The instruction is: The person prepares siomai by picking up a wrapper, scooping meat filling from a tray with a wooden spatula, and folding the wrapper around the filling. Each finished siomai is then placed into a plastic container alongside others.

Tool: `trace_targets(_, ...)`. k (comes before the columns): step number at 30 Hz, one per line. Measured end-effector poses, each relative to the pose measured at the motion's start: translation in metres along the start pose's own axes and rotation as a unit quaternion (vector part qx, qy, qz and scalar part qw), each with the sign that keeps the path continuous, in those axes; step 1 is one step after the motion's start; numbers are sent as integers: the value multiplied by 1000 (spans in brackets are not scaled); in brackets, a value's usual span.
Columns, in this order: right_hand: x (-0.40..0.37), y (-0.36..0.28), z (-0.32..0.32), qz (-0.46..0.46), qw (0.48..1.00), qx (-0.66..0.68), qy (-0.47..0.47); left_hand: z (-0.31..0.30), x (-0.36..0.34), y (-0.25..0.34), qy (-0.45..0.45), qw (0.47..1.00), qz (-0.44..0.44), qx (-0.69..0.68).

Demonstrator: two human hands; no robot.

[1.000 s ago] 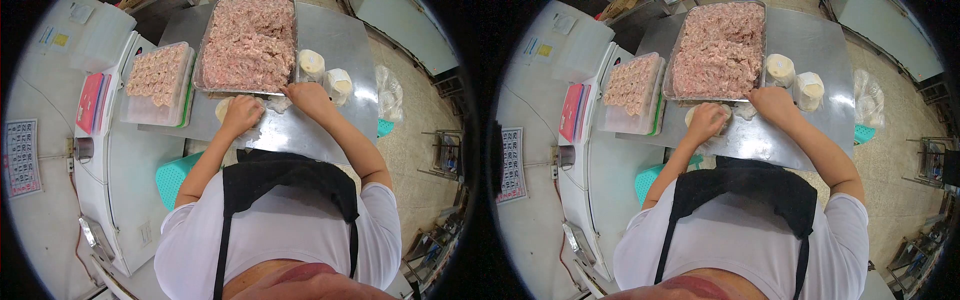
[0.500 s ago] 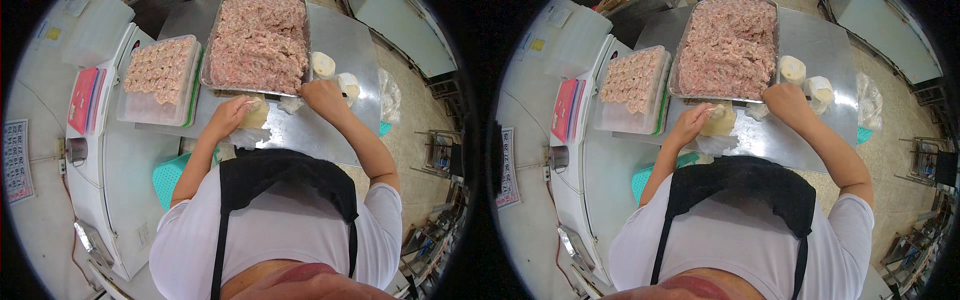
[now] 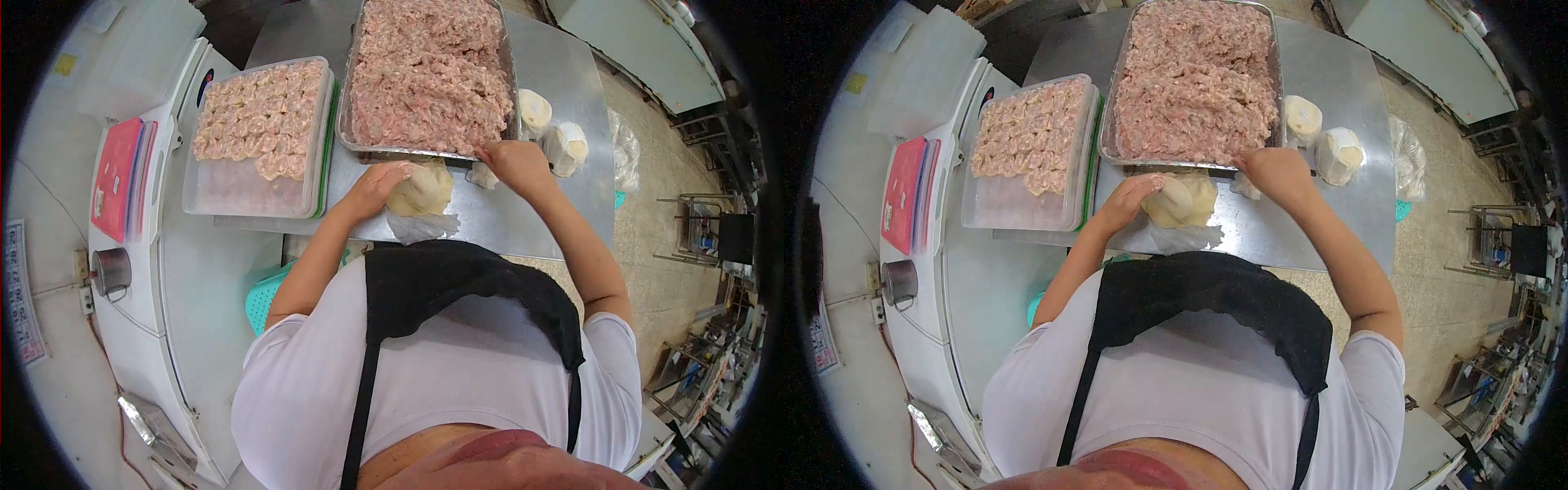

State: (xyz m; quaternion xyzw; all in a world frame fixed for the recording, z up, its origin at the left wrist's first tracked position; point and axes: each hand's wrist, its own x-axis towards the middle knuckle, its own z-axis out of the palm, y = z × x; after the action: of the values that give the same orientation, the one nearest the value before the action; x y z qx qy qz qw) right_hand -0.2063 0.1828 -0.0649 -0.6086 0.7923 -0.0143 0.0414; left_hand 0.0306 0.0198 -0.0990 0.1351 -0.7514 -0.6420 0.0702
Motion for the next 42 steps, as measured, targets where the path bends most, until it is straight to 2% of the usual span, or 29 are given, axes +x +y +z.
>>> trace_targets(3, 6, -14, -9, 1, 1000, -4, -11, 2, -1, 5, 16, 999, 15, 41)
trace_targets(5, 9, -10, -8, 7, 1000, 7, -17, 4, -1, 7, 62, 997, 15, -51)
trace_targets(6, 9, -6, -7, 30, 997, 62, -24, 3, 2, 3, 61, 997, 17, -50)
trace_targets(7, 8, 0, -5, 53, 991, 117, -33, 2, 6, -3, 106, 973, -43, -202)
trace_targets(8, 8, 7, 2, 53, 991, 117, -33, 2, 10, -7, 147, 920, -102, -348)
trace_targets(9, 8, 16, 14, 58, 971, 230, -27, 2, 14, -2, 147, 920, -102, -349)
trace_targets(10, 9, 17, 15, 62, 938, 340, -21, 1, 17, 12, 167, 884, -87, -428)
trace_targets(11, 8, 20, 14, 62, 938, 340, -23, 0, 22, 24, 187, 840, -72, -505)
trace_targets(12, 9, 17, 1, 95, 917, 387, -26, 1, 26, 35, 188, 839, -73, -506)
trace_targets(14, 12, 7, -23, 128, 890, 437, -29, 2, 37, 51, 269, 807, -46, -523)
trace_targets(15, 14, -1, -35, 125, 867, 482, 4, 0, 48, 43, 263, 797, -13, -543)
trace_targets(17, 20, -13, -43, 134, 817, 558, 44, 4, 67, 47, 249, 785, -10, -567)
trace_targets(19, 28, -26, -42, 104, 820, 558, 73, 10, 85, 62, 232, 772, -5, -591)
trace_targets(20, 31, -32, -40, 72, 822, 557, 98, 11, 93, 73, 233, 745, 34, -624)
trace_targets(21, 32, -35, -31, 79, 869, 469, 140, 11, 99, 79, 234, 716, 71, -654)
trace_targets(22, 28, -33, -26, 80, 868, 470, 142, 7, 100, 78, 232, 718, 70, -652)
trace_targets(24, 18, -24, -21, 9, 932, 335, 140, -5, 99, 70, 185, 678, 82, -707)
trace_targets(25, 11, -23, -31, 8, 931, 335, 142, -6, 101, 64, 256, 684, 53, -681)
trace_targets(27, -4, -21, -54, 23, 992, 114, 47, -1, 98, 57, 279, 693, 33, -663)
trace_targets(28, -6, -23, -54, 21, 992, 115, 50, 3, 96, 58, 302, 700, 10, -647)
trace_targets(30, -8, -27, -54, -15, 972, 150, 181, 11, 90, 69, 281, 712, -5, -644)
trace_targets(31, -6, -21, -51, -14, 971, 152, 182, 15, 88, 80, 266, 720, -4, -641)
trace_targets(33, 3, -6, -44, -37, 987, 116, 107, 19, 89, 79, 253, 728, -2, -637)
trace_targets(34, -1, -8, -63, -44, 987, 114, 108, 15, 90, 72, 249, 731, 7, -635)
trace_targets(36, -16, -13, -101, -27, 997, -2, 69, 12, 98, 68, 247, 735, 19, -631)
trace_targets(37, -19, -14, -99, -70, 986, 57, 140, 13, 101, 69, 297, 739, 16, -604)
trace_targets(38, -17, -10, -90, -72, 986, 58, 141, 16, 104, 70, 346, 741, 14, -575)
trace_targets(40, -8, 1, -67, -116, 972, 124, 160, 22, 104, 86, 338, 717, 13, -609)
trace_targets(42, -5, 21, -71, -121, 974, 111, 157, 22, 103, 88, 333, 690, 18, -642)
